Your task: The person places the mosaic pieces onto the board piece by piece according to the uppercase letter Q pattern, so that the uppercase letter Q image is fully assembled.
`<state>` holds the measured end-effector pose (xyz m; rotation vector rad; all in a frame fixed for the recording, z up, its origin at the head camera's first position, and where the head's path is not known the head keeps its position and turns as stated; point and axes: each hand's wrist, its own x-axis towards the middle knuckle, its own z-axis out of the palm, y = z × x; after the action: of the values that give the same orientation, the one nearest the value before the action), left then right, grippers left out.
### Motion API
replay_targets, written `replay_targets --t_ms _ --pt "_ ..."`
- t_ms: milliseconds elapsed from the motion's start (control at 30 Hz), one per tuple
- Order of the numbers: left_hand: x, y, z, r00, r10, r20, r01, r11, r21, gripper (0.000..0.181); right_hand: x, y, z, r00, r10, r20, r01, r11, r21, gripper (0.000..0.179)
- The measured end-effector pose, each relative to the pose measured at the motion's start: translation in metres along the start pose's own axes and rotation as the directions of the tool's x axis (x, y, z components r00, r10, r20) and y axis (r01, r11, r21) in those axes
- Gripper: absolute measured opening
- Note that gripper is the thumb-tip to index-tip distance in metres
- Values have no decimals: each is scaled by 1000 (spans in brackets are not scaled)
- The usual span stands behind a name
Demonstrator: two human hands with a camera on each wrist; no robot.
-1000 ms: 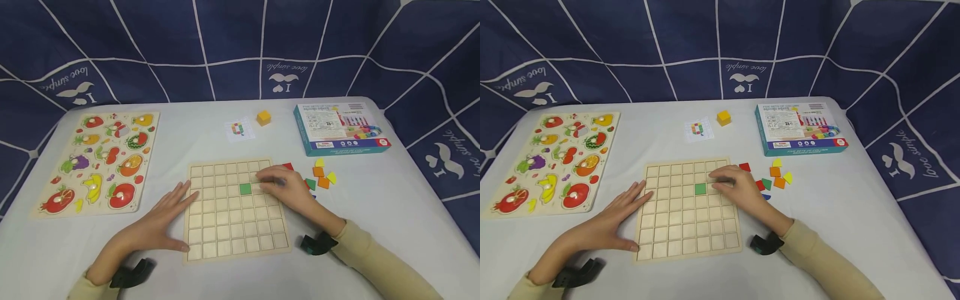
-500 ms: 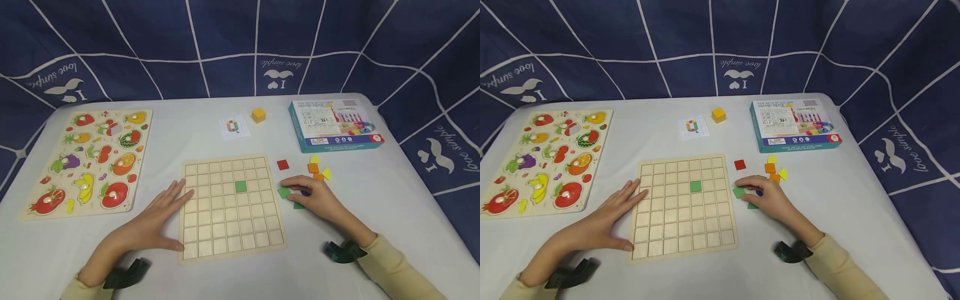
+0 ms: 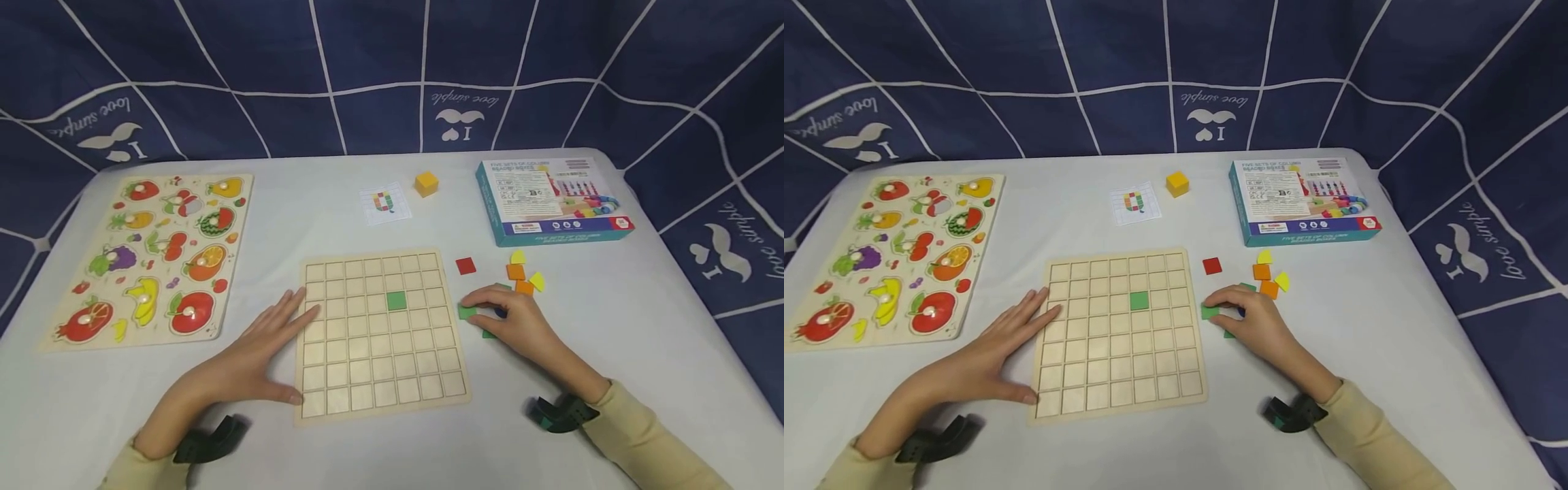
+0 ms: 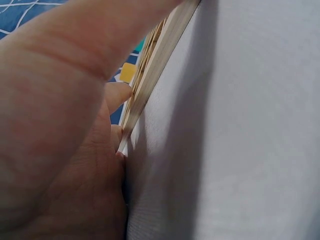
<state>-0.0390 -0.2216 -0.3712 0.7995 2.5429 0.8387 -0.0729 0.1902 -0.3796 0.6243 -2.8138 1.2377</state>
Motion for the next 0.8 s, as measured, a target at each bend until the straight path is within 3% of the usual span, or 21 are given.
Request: replay_targets --t_ms 300,467,633,800 --pt "1 -1 0 1000 8 -2 -8 1000 0 120 2 -5 -2 1000 16 -17 -15 999 46 28" --pt "0 -1 -1 1000 0 -1 0 1000 2 120 9 -15 2 999 -38 -33 42 991 125 26" --pt "0 0 -1 1000 3 -1 -3 1000 7 120 21 -30 12 993 -111 -31 115 980 161 25" --pt "0 -1 -1 1000 8 5 -8 1000 9 120 29 -44 28 994 -104 13 99 968 232 23"
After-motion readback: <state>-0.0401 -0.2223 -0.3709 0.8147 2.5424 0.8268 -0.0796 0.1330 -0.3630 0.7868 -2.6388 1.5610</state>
